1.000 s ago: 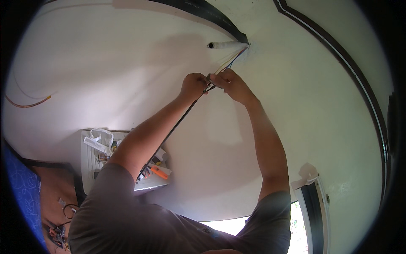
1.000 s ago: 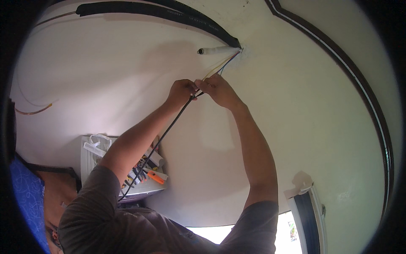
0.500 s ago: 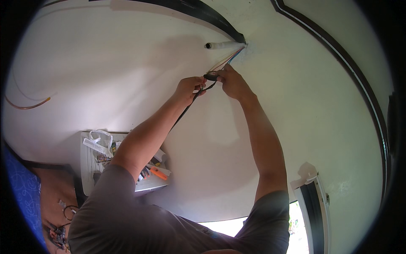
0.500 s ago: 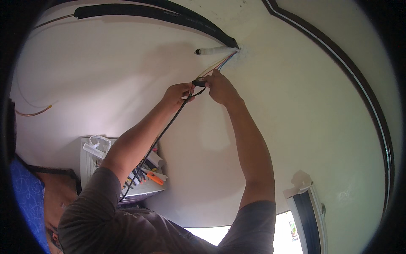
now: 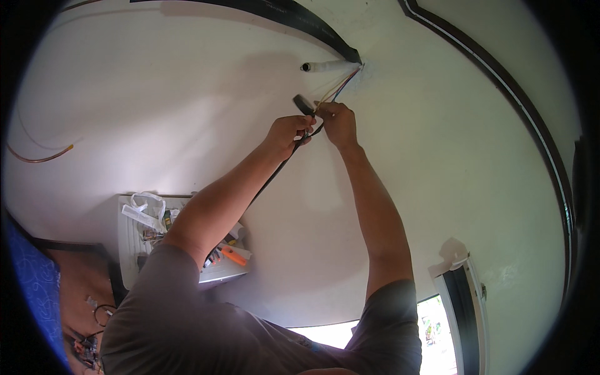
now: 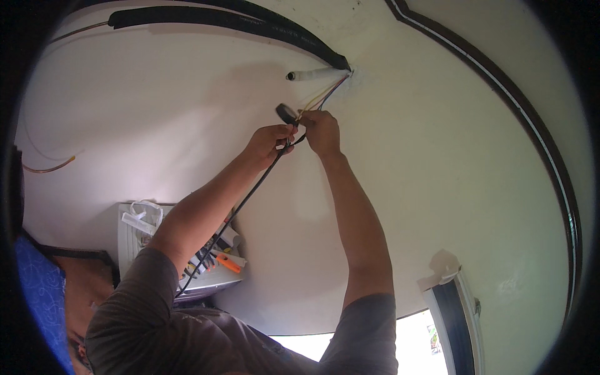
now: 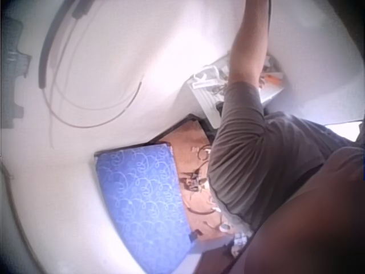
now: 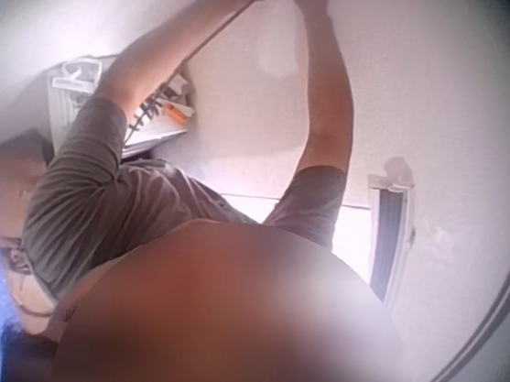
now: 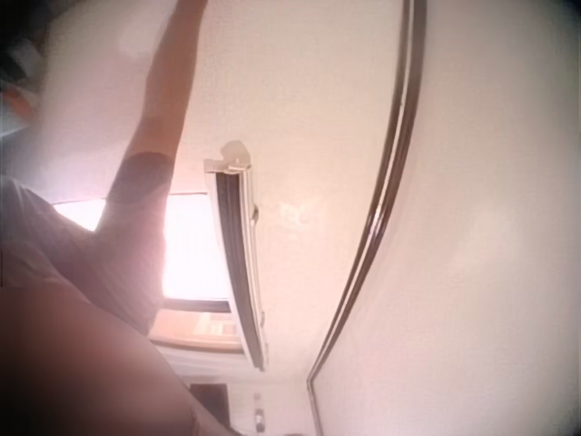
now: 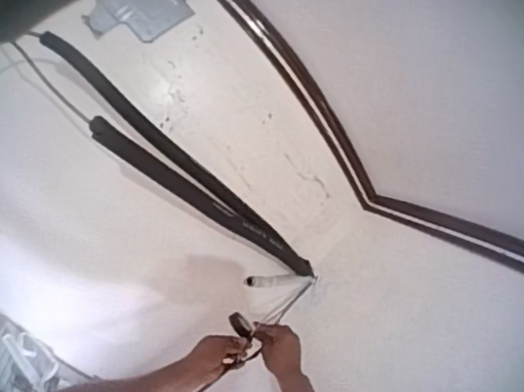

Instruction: The person strips the insulation from several colored wires protruding from a ceiling hole, twists the exposed conductors together, and wraps the joints with electrical tape. The work is performed overhead with both hands while tools and materials rest on a nearby surface.

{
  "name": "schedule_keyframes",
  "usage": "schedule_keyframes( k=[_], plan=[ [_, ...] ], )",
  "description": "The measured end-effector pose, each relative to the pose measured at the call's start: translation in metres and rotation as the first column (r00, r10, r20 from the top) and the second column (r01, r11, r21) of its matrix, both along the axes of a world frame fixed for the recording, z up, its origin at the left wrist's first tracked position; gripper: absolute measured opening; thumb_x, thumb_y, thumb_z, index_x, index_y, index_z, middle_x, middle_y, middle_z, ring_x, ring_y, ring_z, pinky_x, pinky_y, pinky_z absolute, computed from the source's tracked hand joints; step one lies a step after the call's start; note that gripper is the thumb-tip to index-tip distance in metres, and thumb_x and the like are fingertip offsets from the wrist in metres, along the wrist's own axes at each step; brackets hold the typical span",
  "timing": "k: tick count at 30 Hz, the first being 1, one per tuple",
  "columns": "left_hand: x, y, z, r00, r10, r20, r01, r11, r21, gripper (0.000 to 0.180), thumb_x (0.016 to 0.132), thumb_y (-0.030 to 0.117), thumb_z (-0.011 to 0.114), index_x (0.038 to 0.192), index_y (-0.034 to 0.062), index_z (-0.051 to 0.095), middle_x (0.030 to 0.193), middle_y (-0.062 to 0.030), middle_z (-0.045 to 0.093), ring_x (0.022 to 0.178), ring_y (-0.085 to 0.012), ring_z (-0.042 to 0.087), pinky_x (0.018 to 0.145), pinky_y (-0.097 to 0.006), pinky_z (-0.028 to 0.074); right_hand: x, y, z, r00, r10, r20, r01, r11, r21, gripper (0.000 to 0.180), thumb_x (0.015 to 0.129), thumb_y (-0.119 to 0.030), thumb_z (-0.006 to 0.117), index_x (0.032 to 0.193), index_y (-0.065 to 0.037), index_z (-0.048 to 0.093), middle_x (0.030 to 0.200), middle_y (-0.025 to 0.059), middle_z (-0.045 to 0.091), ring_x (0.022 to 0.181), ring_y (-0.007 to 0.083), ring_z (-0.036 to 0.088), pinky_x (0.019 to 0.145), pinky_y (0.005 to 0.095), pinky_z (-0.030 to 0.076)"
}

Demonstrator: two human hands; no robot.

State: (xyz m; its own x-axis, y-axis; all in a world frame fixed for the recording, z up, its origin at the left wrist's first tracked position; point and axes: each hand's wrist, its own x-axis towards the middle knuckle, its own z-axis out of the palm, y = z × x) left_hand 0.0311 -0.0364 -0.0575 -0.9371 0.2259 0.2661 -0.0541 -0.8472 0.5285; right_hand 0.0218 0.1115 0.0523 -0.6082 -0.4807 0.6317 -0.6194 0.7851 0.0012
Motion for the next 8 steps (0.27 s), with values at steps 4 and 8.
schedule_keyframes(
  k=[4, 8],
  plan=[
    [-0.006, 0.003, -0.008, 1.000, -0.014, -0.011, 0.014, 1.000, -0.011, 0.016, 0.098, 0.011, 0.068, 0.108, 0.0000, 0.073, 0.095, -0.0062, 0.067, 0.086, -0.0161, 0.058, 0.079, -0.039, 0.051, -0.013, -0.004, -0.011, 0.934, 0.114, 0.338, 0.023, 0.927, -0.376, 0.029, 0.094, -0.010, 0.069, 0.121, -0.009, 0.079, 0.110, 0.0111, 0.079, 0.085, 0.0179, 0.071, 0.072, 0.0333, 0.055],
    [-0.019, 0.007, -0.018, 0.999, -0.002, 0.035, 0.002, 1.000, -0.002, 0.027, 0.096, 0.017, 0.075, 0.117, -0.0006, 0.073, 0.096, -0.0060, 0.067, 0.086, -0.0164, 0.057, 0.084, -0.041, 0.050, 0.000, -0.004, 0.002, 0.707, 0.057, 0.705, 0.233, 0.923, -0.307, 0.037, 0.097, -0.022, 0.071, 0.132, -0.012, 0.075, 0.124, 0.0113, 0.077, 0.119, 0.0131, 0.065, 0.099, 0.0383, 0.051]
  ],
)
